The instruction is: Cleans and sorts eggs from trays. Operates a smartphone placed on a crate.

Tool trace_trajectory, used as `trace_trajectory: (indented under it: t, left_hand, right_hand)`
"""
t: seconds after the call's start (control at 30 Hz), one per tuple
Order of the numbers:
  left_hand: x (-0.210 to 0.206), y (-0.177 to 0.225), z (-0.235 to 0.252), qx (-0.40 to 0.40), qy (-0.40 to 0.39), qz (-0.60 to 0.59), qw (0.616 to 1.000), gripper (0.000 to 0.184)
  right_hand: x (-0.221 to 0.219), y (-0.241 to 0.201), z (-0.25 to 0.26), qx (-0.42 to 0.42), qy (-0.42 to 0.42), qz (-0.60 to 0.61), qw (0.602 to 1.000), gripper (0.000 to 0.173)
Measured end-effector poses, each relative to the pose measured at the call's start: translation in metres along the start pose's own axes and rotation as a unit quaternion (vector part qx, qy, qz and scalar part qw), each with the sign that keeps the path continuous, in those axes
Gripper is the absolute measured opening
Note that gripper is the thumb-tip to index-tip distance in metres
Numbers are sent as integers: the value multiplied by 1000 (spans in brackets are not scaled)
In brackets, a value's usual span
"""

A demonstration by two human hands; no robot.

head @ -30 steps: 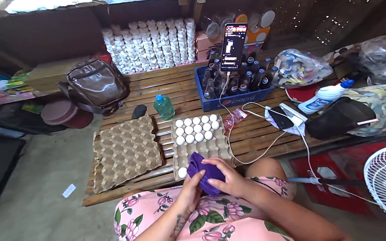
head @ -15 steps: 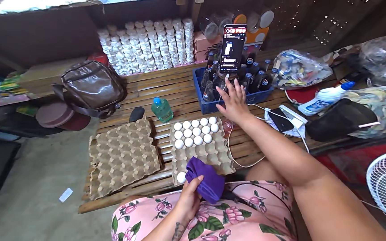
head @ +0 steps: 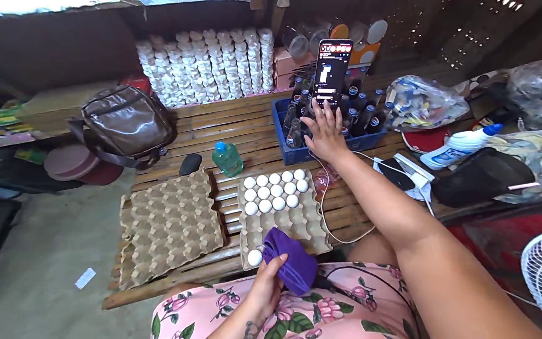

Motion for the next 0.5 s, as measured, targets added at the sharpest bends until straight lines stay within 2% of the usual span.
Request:
trace_trajectory:
  t: [0.17, 0.5]
  left_hand:
    - [1, 0, 2, -1, -2, 0, 1000, 40]
    - [3, 0, 4, 3, 6, -4, 1000, 41]
  right_hand:
    - [-3, 0, 7, -25, 6, -13, 1000, 46]
    - [-10, -6, 15, -25, 1, -5, 1000, 49]
Point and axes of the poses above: each hand's wrist, its own z-axis towards the middle knuckle, its own x-axis out of the back of the hand, y = z × x, the point moved 5 cm from there along z, towards the middle knuckle, and after that the axes turned 9 degrees about -x, right-handed, at the moved point
